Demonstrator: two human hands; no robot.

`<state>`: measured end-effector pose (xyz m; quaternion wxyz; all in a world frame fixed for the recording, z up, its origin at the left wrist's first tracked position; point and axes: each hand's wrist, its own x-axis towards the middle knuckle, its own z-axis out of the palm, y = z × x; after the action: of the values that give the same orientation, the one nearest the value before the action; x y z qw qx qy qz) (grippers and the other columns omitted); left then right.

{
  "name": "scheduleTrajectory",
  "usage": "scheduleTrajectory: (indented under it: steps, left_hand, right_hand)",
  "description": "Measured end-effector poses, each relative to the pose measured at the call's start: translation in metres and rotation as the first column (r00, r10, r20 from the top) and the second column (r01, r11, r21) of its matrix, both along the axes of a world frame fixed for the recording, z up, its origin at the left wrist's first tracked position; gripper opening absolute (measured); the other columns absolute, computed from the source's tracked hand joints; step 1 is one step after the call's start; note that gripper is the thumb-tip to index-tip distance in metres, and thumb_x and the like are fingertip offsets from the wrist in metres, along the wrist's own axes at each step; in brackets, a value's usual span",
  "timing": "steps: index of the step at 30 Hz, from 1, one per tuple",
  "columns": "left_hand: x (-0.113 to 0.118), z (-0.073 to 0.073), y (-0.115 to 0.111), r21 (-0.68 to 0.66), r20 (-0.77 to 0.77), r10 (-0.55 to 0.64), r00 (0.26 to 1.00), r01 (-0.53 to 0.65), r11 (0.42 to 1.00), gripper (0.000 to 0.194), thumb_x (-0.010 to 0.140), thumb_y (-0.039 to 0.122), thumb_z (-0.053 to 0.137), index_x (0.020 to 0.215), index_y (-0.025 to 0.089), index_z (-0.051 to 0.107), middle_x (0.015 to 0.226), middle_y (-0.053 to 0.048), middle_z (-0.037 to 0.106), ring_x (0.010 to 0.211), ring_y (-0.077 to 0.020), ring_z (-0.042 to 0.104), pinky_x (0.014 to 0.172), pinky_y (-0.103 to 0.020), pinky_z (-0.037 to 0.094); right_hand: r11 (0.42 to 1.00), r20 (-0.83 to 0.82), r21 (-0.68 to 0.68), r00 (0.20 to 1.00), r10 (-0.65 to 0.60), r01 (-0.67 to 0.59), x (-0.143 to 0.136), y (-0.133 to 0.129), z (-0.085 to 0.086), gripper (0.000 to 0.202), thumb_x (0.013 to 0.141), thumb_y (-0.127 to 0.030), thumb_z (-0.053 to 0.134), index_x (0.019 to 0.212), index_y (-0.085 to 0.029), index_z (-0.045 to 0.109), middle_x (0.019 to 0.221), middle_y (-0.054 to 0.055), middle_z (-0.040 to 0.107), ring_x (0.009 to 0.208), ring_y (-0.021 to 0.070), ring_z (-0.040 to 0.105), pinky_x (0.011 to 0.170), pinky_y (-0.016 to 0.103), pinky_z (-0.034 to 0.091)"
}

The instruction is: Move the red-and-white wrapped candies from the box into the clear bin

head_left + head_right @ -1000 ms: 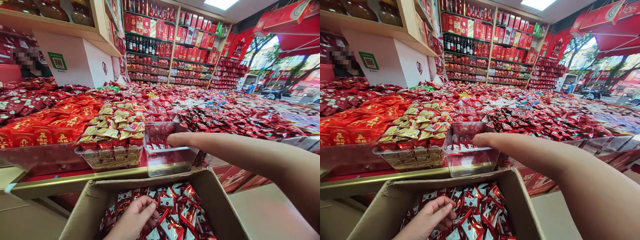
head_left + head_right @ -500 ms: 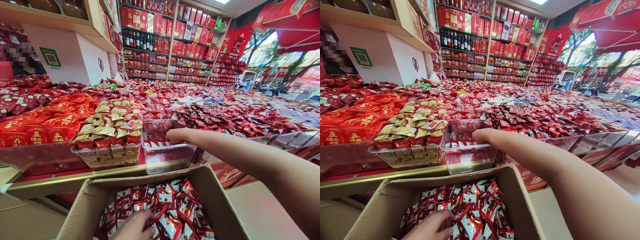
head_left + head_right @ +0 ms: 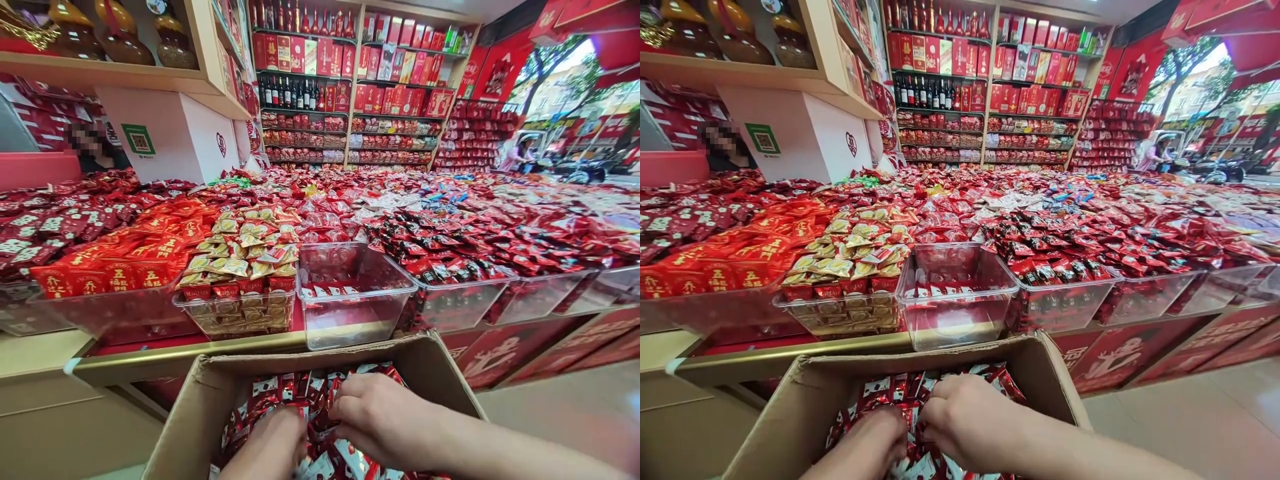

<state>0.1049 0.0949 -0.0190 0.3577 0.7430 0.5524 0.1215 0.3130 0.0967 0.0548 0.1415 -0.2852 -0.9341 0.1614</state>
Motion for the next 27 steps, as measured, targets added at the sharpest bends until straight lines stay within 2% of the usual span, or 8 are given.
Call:
scheduleTrajectory:
  steps: [2,4,7,9,16,21,24,27]
  left_hand:
    - [0.004,0.019,0.006,0.068,0.01,-0.016,1.0,0.016,0.998,0.014,0.069,0.024,0.048,0.062,0.021,0.059,0.07,-0.003,0.06,0.071,-0.0203,0.052,0.063,-0.027,0.033]
    - [0.012,0.033,0.009,0.103,0.15,0.054,0.987,-0.07,0.992,0.02,0.075,0.031,0.044,0.066,0.02,0.058,0.07,-0.001,0.059,0.069,-0.0184,0.052,0.063,-0.024,0.034]
    - [0.024,0.044,0.007,0.019,0.36,0.172,0.917,-0.192,0.981,0.022,0.076,0.036,0.045,0.068,0.019,0.057,0.065,0.001,0.057,0.063,-0.0158,0.049,0.06,-0.022,0.035]
    - [0.029,0.046,0.003,-0.051,0.444,0.231,0.866,-0.233,0.971,0.021,0.074,0.037,0.048,0.067,0.019,0.056,0.063,0.002,0.054,0.061,-0.0145,0.046,0.058,-0.021,0.035]
    - [0.034,0.044,-0.003,-0.427,0.634,0.468,0.616,-0.225,0.876,0.021,0.068,0.039,0.058,0.07,0.018,0.055,0.057,0.004,0.057,0.05,-0.0111,0.046,0.052,-0.021,0.037]
    - [0.033,0.042,0.0,-0.455,0.652,0.517,0.555,-0.259,0.852,0.018,0.068,0.035,0.059,0.069,0.017,0.056,0.056,0.005,0.056,0.047,-0.0081,0.046,0.049,-0.018,0.038]
    - [0.032,0.043,0.0,-0.43,0.669,0.501,0.549,-0.264,0.863,0.018,0.068,0.036,0.058,0.074,0.019,0.058,0.06,0.005,0.059,0.052,-0.0096,0.05,0.053,-0.019,0.04]
    - [0.032,0.043,0.0,-0.345,0.662,0.42,0.621,-0.244,0.906,0.023,0.067,0.034,0.061,0.084,0.018,0.06,0.072,0.001,0.062,0.066,-0.0133,0.053,0.062,-0.022,0.042]
  right_hand:
    - [0.959,-0.111,-0.239,0.977,-0.18,0.15,0.0,0.0,-0.032,0.024,0.074,-0.028,0.052,0.094,-0.015,0.053,0.082,0.006,0.056,0.075,0.0141,0.05,0.065,0.025,0.04]
    - [0.819,-0.24,-0.551,0.91,-0.339,0.16,-0.001,0.005,-0.051,0.039,0.07,-0.033,0.057,0.102,-0.013,0.048,0.084,0.006,0.056,0.075,0.0132,0.05,0.064,0.024,0.04]
    - [0.548,-0.317,-0.837,0.824,-0.469,-0.01,-0.003,0.013,-0.058,0.038,0.067,-0.04,0.058,0.09,-0.011,0.05,0.068,0.0,0.052,0.058,0.0074,0.045,0.052,0.019,0.036]
    - [0.477,-0.316,-0.878,0.797,-0.515,-0.04,-0.005,0.016,-0.053,0.033,0.067,-0.044,0.057,0.073,-0.012,0.05,0.054,-0.005,0.043,0.047,0.0039,0.035,0.044,0.017,0.029]
    - [0.433,-0.379,-0.895,0.692,-0.614,-0.106,-0.006,0.012,-0.038,0.035,0.064,-0.046,0.059,0.063,-0.012,0.051,0.052,-0.005,0.045,0.045,0.0034,0.038,0.044,0.017,0.031]
    - [0.384,-0.339,-0.919,0.685,-0.646,-0.093,-0.002,0.013,-0.038,0.037,0.064,-0.048,0.058,0.069,-0.012,0.052,0.056,-0.002,0.054,0.044,0.0055,0.046,0.045,0.019,0.037]
    - [0.417,-0.338,-0.907,0.696,-0.634,-0.06,0.001,0.015,-0.041,0.035,0.064,-0.046,0.059,0.071,-0.012,0.051,0.052,-0.002,0.054,0.044,0.0064,0.048,0.043,0.018,0.036]
    - [0.481,-0.327,-0.877,0.736,-0.593,-0.003,0.003,0.014,-0.043,0.033,0.065,-0.044,0.059,0.068,-0.012,0.051,0.048,-0.004,0.05,0.043,0.0065,0.048,0.041,0.017,0.034]
